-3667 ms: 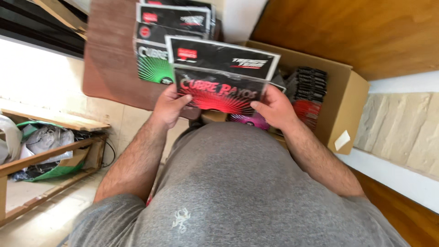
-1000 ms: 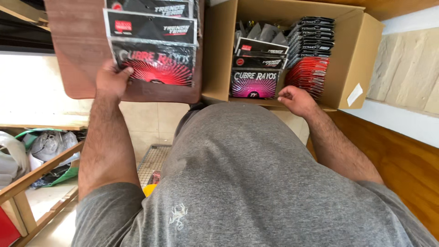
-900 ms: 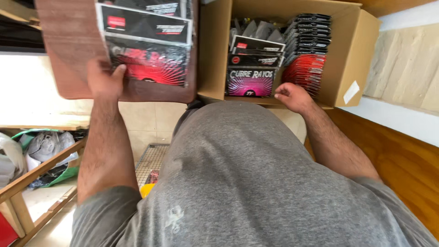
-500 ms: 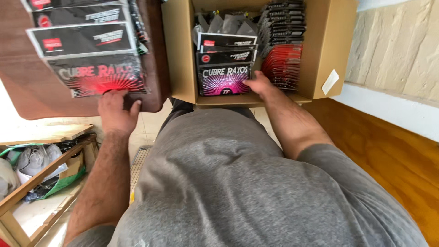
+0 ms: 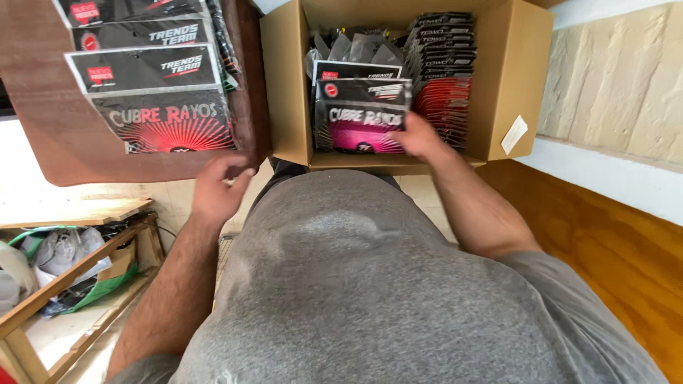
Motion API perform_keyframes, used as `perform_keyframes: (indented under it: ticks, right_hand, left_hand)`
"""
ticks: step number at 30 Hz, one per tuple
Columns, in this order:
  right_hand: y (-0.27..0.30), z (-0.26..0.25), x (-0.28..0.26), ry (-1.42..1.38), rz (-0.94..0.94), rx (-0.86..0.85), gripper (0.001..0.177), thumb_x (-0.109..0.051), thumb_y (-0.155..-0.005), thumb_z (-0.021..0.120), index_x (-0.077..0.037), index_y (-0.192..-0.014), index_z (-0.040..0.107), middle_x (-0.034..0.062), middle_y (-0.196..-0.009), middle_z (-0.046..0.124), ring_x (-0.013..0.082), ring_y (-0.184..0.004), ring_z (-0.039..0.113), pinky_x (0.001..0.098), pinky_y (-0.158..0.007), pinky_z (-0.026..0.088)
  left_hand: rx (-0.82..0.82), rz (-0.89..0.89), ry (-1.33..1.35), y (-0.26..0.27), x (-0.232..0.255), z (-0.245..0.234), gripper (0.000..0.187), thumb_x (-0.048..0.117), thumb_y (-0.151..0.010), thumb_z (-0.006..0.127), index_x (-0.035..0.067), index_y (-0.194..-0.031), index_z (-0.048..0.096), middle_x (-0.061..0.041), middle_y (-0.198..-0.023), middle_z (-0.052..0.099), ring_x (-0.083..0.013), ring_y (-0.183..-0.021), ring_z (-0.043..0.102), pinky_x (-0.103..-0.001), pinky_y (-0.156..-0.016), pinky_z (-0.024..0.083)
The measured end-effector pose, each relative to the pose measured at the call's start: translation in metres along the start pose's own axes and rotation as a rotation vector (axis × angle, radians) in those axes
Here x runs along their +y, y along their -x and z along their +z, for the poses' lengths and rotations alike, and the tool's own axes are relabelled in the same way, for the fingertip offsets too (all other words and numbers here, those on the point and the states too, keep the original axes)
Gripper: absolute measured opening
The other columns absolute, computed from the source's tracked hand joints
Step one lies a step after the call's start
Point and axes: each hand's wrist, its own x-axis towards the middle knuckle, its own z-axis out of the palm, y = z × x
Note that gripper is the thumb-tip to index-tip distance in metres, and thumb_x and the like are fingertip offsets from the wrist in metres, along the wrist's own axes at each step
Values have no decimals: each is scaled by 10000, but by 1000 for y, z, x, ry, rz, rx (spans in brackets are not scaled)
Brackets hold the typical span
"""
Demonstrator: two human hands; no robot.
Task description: The person picks up several packaged items from a box, places them on a small table, and then hangs individual packages onto a wire rack display by hand one by one.
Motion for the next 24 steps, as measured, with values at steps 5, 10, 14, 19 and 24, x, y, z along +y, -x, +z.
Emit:
perform_keyframes:
  ticks: [5,10,14,19,24]
  right_hand:
    - [26,-46,19,-146,-267,155,467,-7,-852,776,-24,-1305,660,191,-1223,695,301,-1199,632,499,-1070,462]
    - [39,-43,-31,-374,-440,170,448,94,-860,733,-37,-1285,678,135,-1185,710,202,-1131,640,444,-1055,510]
    - [39,1,-93,-462,-652,3,481,79,-828,778,-21,-1284,664,132,-1213,700,196,-1143,604,452,-1049,510]
    - [5,66,-127,-440,-619,-187,483,14,-858,801,-41,-1307,633,119,-1175,703,169,-1048,640,398,-956,553]
    - [17,91,-150,-422,-412,-317,412,-49,-908,756,-44,-1283,584,87,-1103,683,107,-948,654,263,-877,566]
  left_hand:
    - [-170,-161,279,-34,53,3,359,225,-851,858,233,-1191,742,-32,-1061,761,-205,-1020,735,-344,-906,585]
    - [-231,-38,707,-51,60,1,694,65,-887,801,127,-1490,464,-132,-1379,635,-229,-1190,638,-328,-927,548]
    - [-152,49,836,-47,45,-28,675,-26,-907,761,98,-1494,451,-144,-1376,609,-213,-1207,617,-311,-937,558]
    - [-54,-153,848,-14,-9,-72,444,-58,-942,675,114,-1342,587,-30,-1134,713,-104,-981,696,-259,-791,634]
    - [65,-288,746,12,-32,-120,287,-30,-949,702,108,-1195,647,-33,-986,716,-94,-827,685,-214,-731,610]
